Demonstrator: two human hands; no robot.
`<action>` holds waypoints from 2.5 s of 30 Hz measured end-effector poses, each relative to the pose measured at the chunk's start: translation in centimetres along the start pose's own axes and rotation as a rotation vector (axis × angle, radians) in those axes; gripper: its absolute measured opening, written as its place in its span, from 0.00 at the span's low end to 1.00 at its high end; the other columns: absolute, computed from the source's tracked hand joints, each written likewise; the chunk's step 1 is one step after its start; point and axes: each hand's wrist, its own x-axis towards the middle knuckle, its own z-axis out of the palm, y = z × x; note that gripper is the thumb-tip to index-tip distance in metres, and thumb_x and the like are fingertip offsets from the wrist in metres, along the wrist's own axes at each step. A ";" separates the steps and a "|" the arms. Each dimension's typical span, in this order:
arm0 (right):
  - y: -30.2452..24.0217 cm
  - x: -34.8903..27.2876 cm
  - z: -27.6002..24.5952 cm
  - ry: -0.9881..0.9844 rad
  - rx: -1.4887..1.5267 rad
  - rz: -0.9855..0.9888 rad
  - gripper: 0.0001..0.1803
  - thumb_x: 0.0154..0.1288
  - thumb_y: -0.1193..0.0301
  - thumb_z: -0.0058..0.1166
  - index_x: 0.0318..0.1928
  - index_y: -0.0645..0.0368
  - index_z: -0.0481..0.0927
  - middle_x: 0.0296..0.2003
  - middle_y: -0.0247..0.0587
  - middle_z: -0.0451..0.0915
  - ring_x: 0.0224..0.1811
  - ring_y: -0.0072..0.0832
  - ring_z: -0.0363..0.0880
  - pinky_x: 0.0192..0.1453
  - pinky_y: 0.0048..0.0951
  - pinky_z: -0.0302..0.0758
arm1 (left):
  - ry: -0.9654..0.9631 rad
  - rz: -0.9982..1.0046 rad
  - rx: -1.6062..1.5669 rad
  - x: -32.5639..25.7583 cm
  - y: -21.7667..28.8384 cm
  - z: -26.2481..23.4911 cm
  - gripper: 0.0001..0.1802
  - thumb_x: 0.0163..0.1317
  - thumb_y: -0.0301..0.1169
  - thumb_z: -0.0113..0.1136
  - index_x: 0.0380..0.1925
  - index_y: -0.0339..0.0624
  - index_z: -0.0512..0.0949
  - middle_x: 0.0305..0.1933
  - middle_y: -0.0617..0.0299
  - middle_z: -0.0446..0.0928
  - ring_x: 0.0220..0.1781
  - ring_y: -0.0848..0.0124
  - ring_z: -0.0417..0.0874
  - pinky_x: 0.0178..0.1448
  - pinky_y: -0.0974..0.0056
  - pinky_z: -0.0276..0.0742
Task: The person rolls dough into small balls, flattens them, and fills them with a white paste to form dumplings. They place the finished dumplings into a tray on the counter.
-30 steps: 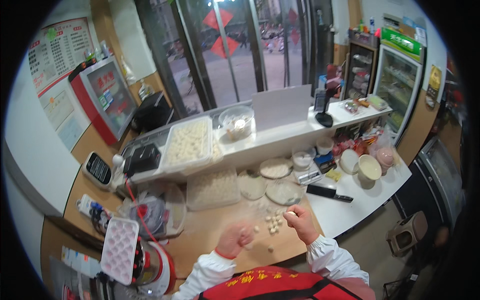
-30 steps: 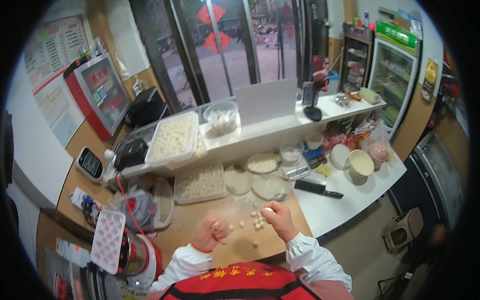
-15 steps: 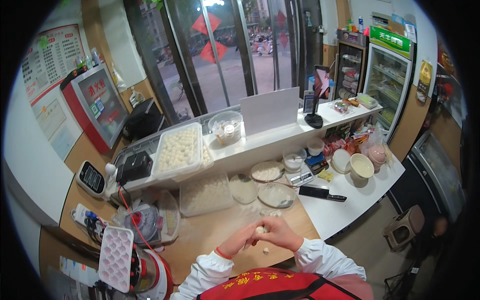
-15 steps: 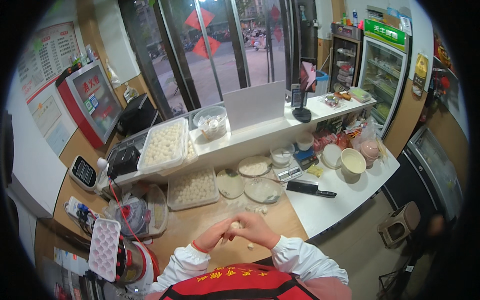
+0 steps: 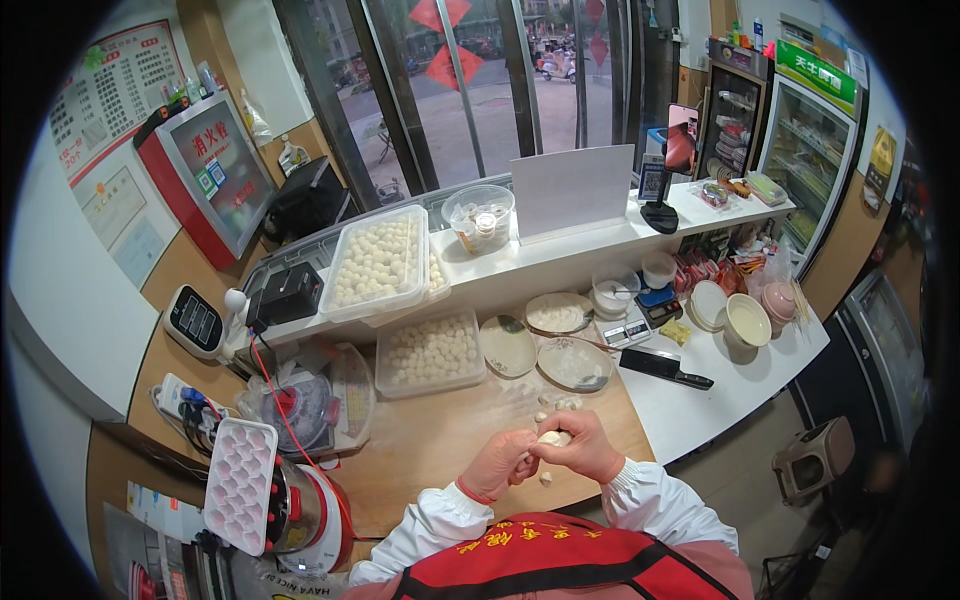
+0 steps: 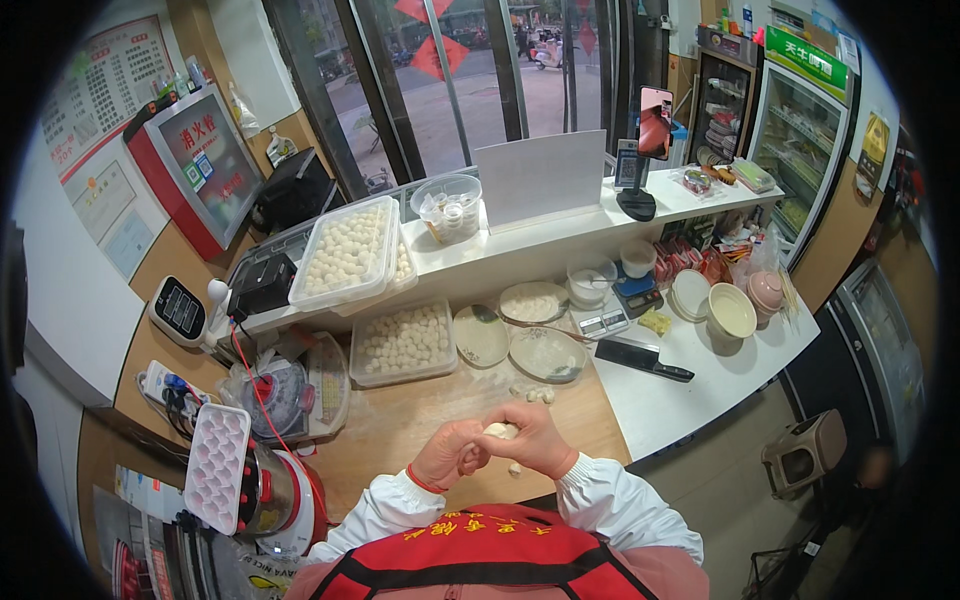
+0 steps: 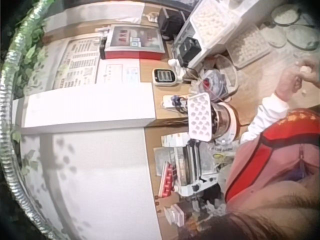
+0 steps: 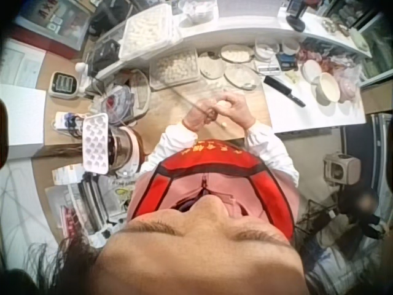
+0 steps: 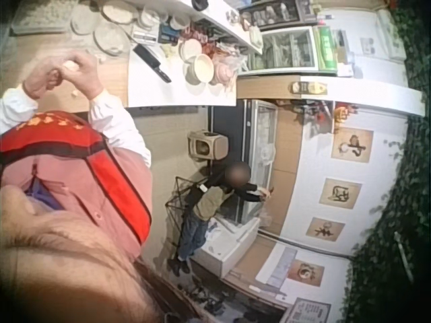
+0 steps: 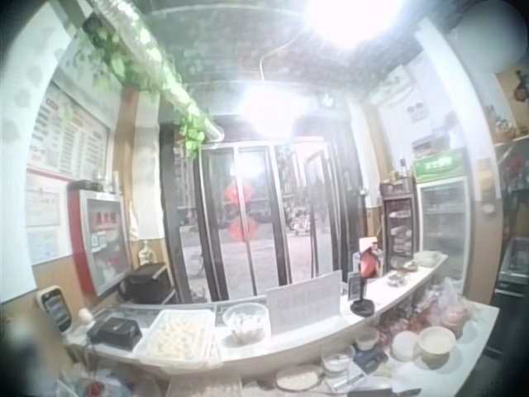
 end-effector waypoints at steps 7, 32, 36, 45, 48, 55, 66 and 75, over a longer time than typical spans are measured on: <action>9.9 -3.1 -3.4 0.369 0.258 0.524 0.13 0.62 0.64 0.65 0.27 0.60 0.82 0.20 0.30 0.77 0.19 0.17 0.72 0.22 0.24 0.67 | -0.120 0.239 -0.176 -0.5 0.7 -2.8 0.17 0.70 0.41 0.51 0.24 0.44 0.71 0.19 0.68 0.64 0.19 0.77 0.60 0.24 0.69 0.56; 5.5 -0.4 0.4 -0.150 -0.134 0.143 0.18 0.66 0.60 0.62 0.47 0.61 0.83 0.35 0.40 0.84 0.33 0.27 0.82 0.40 0.31 0.78 | 0.336 0.155 0.228 1.6 -2.2 -0.9 0.35 0.79 0.56 0.30 0.68 0.39 0.66 0.27 0.64 0.72 0.27 0.77 0.68 0.30 0.72 0.62; 2.5 -0.1 0.5 -0.195 0.024 0.203 0.14 0.61 0.69 0.67 0.45 0.62 0.83 0.35 0.40 0.84 0.35 0.26 0.86 0.41 0.27 0.79 | 0.160 0.101 0.258 1.2 -1.0 -0.2 0.33 0.79 0.55 0.30 0.69 0.43 0.67 0.28 0.66 0.72 0.26 0.79 0.68 0.29 0.74 0.60; 0.9 0.6 -0.6 -0.209 -0.080 0.033 0.15 0.58 0.73 0.70 0.44 0.62 0.82 0.34 0.38 0.81 0.27 0.22 0.78 0.30 0.23 0.73 | -0.159 0.018 0.229 0.0 0.0 -2.0 0.20 0.78 0.48 0.42 0.40 0.45 0.74 0.32 0.66 0.71 0.34 0.77 0.68 0.38 0.70 0.66; 0.9 0.5 -0.1 -0.215 0.108 0.130 0.14 0.56 0.71 0.72 0.42 0.59 0.84 0.31 0.34 0.81 0.24 0.20 0.71 0.28 0.22 0.67 | -0.135 -0.002 0.093 -0.4 -0.1 -1.4 0.20 0.76 0.50 0.46 0.37 0.45 0.74 0.30 0.68 0.69 0.31 0.77 0.67 0.36 0.71 0.64; 1.5 -1.0 0.8 -0.057 0.115 0.097 0.08 0.57 0.71 0.70 0.35 0.60 0.85 0.27 0.31 0.80 0.28 0.15 0.74 0.29 0.20 0.68 | -0.029 0.061 -0.097 -1.0 -1.0 0.3 0.16 0.73 0.44 0.54 0.31 0.46 0.71 0.26 0.71 0.66 0.26 0.79 0.64 0.30 0.73 0.60; 2.9 -1.5 -1.1 0.043 0.282 0.363 0.10 0.71 0.70 0.52 0.47 0.60 0.80 0.33 0.34 0.78 0.29 0.21 0.76 0.37 0.21 0.72 | 0.132 0.246 0.127 -0.9 0.0 -0.8 0.33 0.75 0.60 0.38 0.48 0.39 0.76 0.25 0.70 0.67 0.26 0.78 0.60 0.33 0.70 0.59; -0.4 -0.9 0.8 -0.112 -0.067 0.204 0.16 0.56 0.70 0.71 0.45 0.57 0.84 0.29 0.34 0.79 0.24 0.17 0.71 0.27 0.21 0.68 | -0.131 0.150 0.520 -0.7 0.4 -0.9 0.35 0.77 0.57 0.36 0.66 0.39 0.67 0.33 0.68 0.70 0.32 0.77 0.66 0.39 0.71 0.65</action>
